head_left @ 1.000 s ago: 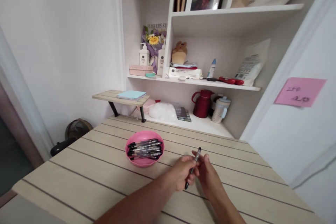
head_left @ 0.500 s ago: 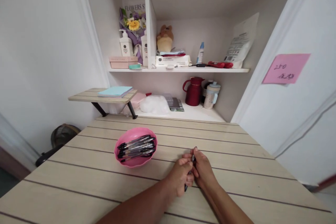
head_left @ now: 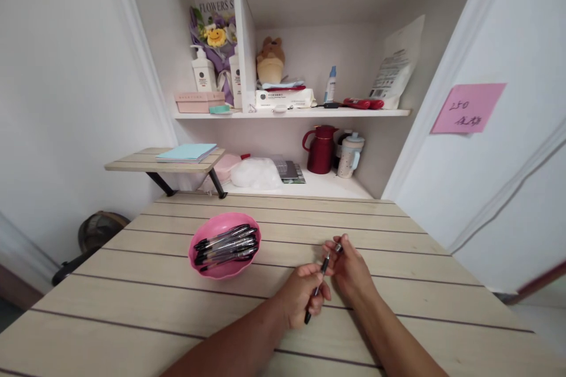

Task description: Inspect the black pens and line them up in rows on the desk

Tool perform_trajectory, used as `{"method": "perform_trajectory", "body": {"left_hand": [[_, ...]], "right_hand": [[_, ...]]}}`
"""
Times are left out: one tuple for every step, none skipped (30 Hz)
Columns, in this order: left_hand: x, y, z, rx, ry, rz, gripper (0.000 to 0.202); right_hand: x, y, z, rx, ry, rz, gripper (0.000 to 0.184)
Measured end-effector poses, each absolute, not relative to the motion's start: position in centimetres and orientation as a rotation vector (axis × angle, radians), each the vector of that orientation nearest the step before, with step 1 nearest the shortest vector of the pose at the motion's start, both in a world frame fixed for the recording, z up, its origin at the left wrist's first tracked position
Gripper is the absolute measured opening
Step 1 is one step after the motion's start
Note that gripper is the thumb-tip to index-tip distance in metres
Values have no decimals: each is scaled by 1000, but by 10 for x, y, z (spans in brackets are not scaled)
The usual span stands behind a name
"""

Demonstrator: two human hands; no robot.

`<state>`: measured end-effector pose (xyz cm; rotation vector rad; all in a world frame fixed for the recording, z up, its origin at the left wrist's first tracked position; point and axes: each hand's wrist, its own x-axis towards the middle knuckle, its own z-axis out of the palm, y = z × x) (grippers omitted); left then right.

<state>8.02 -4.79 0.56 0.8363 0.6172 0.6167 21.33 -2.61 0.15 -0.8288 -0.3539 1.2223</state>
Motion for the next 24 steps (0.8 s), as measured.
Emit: {"method": "perform_trajectory", "body": {"left_hand": [[79,-47,5,836,609,612,35],[79,-46,5,834,597,613,36],[78,-45,5,830,580,620,37],[78,-44,5,820,563,634,38],[78,-43,5,804,548,651,38],[77,-42,4,784,535,665,37],[77,-40,4,763,524,673,36],[77,-40,4,744,513,678,33],[77,-39,4,729,502,681,31],[76,-39,4,721,489,685,30],[76,-38,4,717,476,690,29],[76,-38,4,716,465,696,28],[76,-38,4,717,459,703,28],[77,-39,4,721,459,709,28],[77,-39,5,730,464,713,28],[78,-39,5,742,474,715,27],[79,-40,5,758,486,721,26],[80,-41,6,776,499,731,26],[81,-42,6,792,514,743,26],[83,-42,6,806,532,757,27],[84,-43,5,815,558,775,27],[86,-44,5,821,589,795,28],[87,-45,5,827,623,813,28],[88,-46,4,832,654,830,28]], "right_hand": [[220,-25,1,-795,-331,1220,29],[226,-24,0,-767,-317,1217,28],[230,-24,0,-748,-314,1212,26],[233,-24,0,-741,-323,1211,25],[234,-24,0,-742,-341,1217,25],[234,-25,1,-748,-366,1235,25],[232,-26,2,-755,-396,1261,25],[229,-27,4,-761,-430,1289,24],[225,-29,6,-765,-468,1319,23],[221,-30,8,-772,-511,1351,21],[217,-32,10,-783,-557,1379,21],[214,-33,11,-804,-600,1399,22],[211,-35,13,-833,-637,1408,25],[208,-36,13,-867,-668,1409,26],[206,-36,13,-901,-695,1402,27],[205,-37,13,-932,-717,1385,28],[204,-37,12,-960,-738,1358,29],[203,-37,11,-985,-757,1332,29],[203,-36,10,-1007,-772,1306,30],[203,-35,9,-1029,-780,1279,30],[203,-34,9,-1049,-777,1252,31],[204,-34,8,-1064,-769,1231,31],[204,-33,8,-1071,-756,1220,32],[205,-33,7,-1071,-739,1218,32]]}}
